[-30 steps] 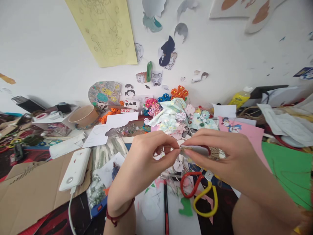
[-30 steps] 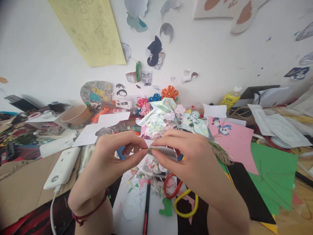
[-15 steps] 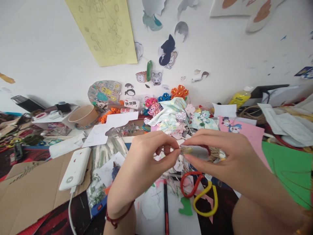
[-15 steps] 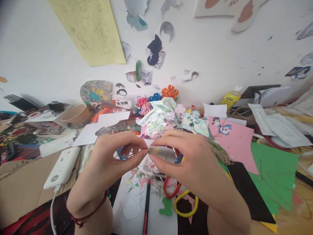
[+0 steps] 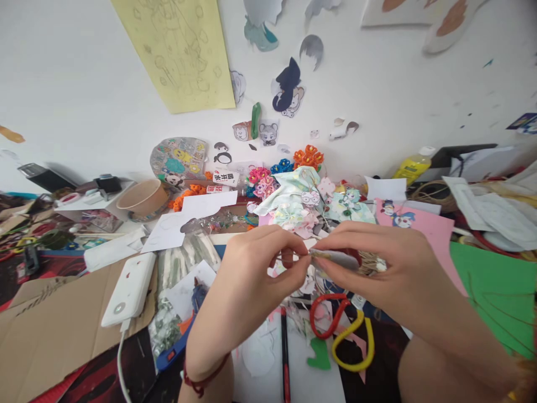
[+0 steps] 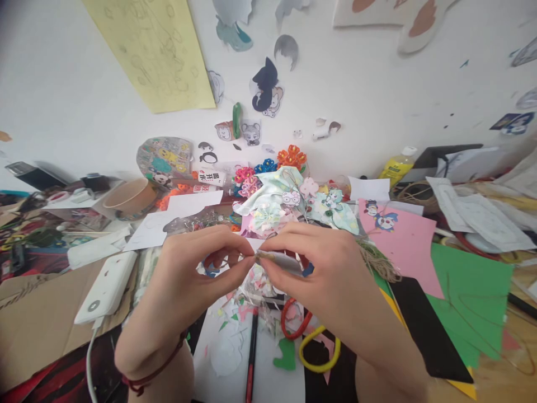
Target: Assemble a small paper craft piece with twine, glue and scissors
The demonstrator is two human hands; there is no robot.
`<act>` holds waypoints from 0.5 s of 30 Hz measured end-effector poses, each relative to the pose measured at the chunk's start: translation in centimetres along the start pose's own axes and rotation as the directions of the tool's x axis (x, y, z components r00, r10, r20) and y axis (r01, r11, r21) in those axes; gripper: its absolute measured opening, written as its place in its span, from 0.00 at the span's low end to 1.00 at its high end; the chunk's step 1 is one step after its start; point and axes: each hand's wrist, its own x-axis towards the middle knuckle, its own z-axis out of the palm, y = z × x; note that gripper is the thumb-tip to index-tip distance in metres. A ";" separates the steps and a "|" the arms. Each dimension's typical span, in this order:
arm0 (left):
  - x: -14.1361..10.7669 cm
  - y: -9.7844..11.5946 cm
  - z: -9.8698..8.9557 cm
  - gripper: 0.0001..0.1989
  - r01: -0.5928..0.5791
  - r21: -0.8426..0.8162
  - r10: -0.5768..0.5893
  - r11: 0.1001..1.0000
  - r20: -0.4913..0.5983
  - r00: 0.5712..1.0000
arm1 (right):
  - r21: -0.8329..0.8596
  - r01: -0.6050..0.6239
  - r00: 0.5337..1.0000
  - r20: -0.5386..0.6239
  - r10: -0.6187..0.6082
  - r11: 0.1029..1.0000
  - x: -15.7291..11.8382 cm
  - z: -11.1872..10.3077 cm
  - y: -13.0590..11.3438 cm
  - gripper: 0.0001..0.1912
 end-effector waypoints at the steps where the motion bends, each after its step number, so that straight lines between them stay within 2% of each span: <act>1: 0.0 0.0 0.1 0.07 -0.003 0.011 0.003 1.000 -0.008 1.000 | 0.004 0.001 1.000 0.000 -0.001 1.000 0.0 0.0 0.0 0.06; 9: 0.0 0.3 0.6 0.07 -0.022 0.090 0.029 0.996 -0.076 0.997 | -0.016 -0.009 1.000 -0.017 0.009 1.000 -0.1 0.1 0.1 0.05; 15: 0.0 0.3 0.7 0.05 -0.033 0.139 0.050 0.990 -0.125 0.991 | 0.004 -0.075 0.997 -0.015 0.075 0.997 -0.3 0.2 0.0 0.06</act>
